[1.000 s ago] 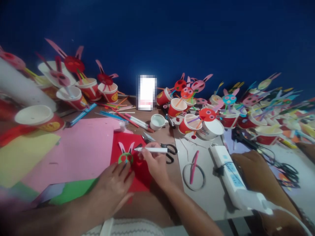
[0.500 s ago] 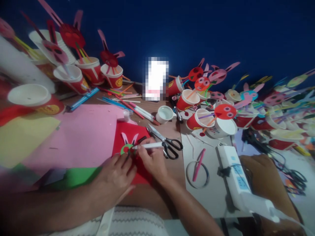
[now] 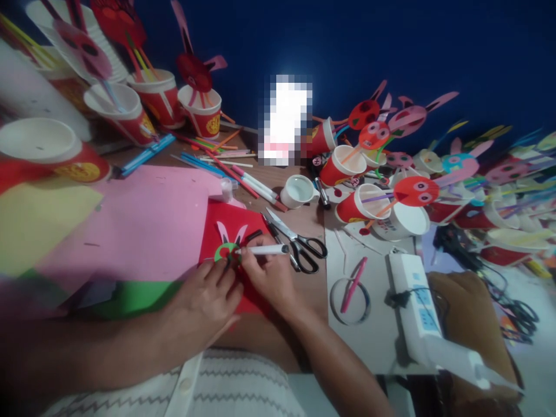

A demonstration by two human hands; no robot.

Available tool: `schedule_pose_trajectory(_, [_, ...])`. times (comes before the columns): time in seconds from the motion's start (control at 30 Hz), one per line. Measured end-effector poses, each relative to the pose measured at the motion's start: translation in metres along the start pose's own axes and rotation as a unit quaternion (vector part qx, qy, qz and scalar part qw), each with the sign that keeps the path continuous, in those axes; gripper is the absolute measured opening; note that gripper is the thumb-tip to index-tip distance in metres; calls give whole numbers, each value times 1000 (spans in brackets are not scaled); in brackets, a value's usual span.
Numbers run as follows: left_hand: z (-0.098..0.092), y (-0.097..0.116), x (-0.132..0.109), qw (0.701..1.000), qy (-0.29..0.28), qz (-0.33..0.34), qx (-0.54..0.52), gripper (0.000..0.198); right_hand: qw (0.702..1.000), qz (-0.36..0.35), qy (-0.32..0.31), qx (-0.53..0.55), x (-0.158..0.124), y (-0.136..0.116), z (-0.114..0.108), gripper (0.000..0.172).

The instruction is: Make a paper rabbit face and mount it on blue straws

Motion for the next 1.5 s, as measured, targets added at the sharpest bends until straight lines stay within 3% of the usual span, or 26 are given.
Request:
schedule_pose_trajectory(0.7, [-1,1,3,1000,-18,-5,-20,36,999,-30,-9,-12,1,-2,2,7])
schedule_pose_trajectory(1.5, [-4,0,6,999,-33,4,-23,39,1000,-17,-13,-18,0,-1,2,5])
Point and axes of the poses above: each hand's wrist, its own x-axis towards the middle knuckle, its own z-axis out of the palm, y = z × x, the point moved 1 cm from there along x, towards the middle knuckle, and after that the axes turned 5 degrees about -z, right-handed, at the moved point
